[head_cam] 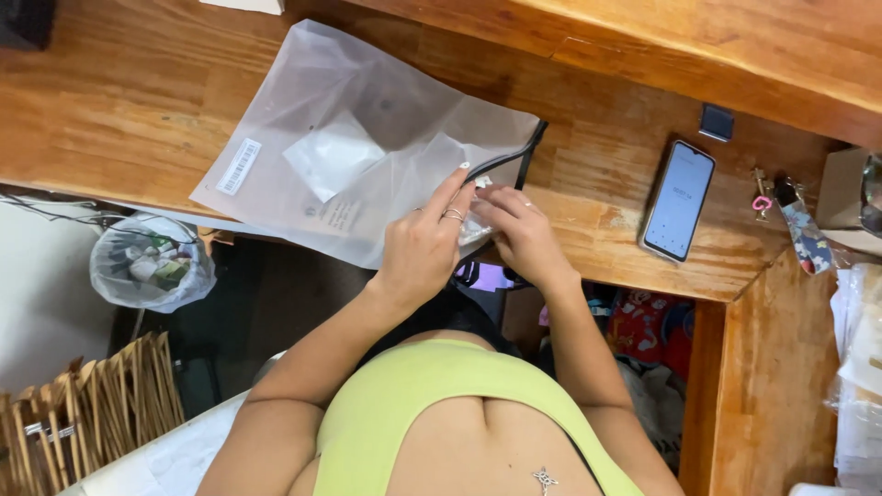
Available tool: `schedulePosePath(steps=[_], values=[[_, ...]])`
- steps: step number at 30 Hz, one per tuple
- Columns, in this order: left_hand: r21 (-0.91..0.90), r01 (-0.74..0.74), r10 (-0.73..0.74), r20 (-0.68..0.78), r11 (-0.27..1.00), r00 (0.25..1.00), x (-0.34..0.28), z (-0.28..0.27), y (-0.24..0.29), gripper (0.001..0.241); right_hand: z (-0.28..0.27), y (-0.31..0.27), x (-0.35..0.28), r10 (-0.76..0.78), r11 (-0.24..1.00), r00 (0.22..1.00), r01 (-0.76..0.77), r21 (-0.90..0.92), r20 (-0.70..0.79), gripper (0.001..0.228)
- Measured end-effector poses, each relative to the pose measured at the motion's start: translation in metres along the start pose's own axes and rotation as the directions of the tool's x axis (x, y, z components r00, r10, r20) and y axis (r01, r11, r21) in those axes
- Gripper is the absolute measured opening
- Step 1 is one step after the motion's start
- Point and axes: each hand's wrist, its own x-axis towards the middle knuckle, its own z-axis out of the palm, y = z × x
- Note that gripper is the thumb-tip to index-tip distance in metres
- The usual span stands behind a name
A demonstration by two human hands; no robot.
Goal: Unpacking and organizing small jewelry items from a shipping bag onto a wooden counter.
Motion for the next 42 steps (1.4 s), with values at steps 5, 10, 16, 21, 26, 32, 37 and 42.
schedulePosePath(steps=[5, 10, 16, 21, 26, 32, 37, 42], values=[[-0.086, 0.007, -0.003, 0.047, 0.996, 0.999, -0.003, 0.015, -0.003, 0.041, -0.016, 0.016, -0.061, 0.495, 0.792, 0.846, -0.346, 0.503, -0.197, 0.026], [-0.166, 0.032, -0.008, 0.146, 0.986, 0.989, -0.003, 0.014, -0.002, 0.046, -0.014, 0.018, -0.072, 0.811, 0.266, 0.575, -0.203, 0.942, -0.105, 0.031], [-0.186, 0.067, -0.023, 0.231, 0.980, 0.973, -0.009, 0.019, -0.006, 0.051, -0.023, 0.047, -0.057, 0.778, 0.434, 0.556, -0.138, 0.890, -0.293, 0.031], [-0.230, 0.099, -0.049, 0.214, 0.968, 0.976, -0.006, 0.014, -0.003, 0.048, -0.024, 0.082, -0.036, 0.440, 0.892, 0.764, -0.308, 0.333, -0.472, 0.043], [-0.225, 0.109, -0.061, 0.212, 0.968, 0.975, -0.006, 0.012, -0.006, 0.049, -0.023, 0.078, -0.019, 0.420, 0.905, 0.839, -0.417, 0.088, -0.346, 0.051], [-0.232, 0.111, -0.064, 0.203, 0.966, 0.977, -0.009, 0.015, -0.006, 0.051, -0.013, 0.095, -0.033, 0.433, 0.891, 0.828, -0.454, 0.028, -0.355, 0.059], [-0.224, 0.112, -0.079, 0.151, 0.968, 0.985, -0.002, 0.009, 0.003, 0.053, -0.011, 0.106, -0.048, 0.314, 0.939, 0.660, -0.322, 0.120, -0.683, 0.042], [-0.248, 0.087, -0.059, 0.118, 0.965, 0.991, 0.000, 0.008, 0.009, 0.058, -0.008, 0.069, -0.051, 0.295, 0.949, 0.641, -0.112, 0.293, -0.709, 0.021]])
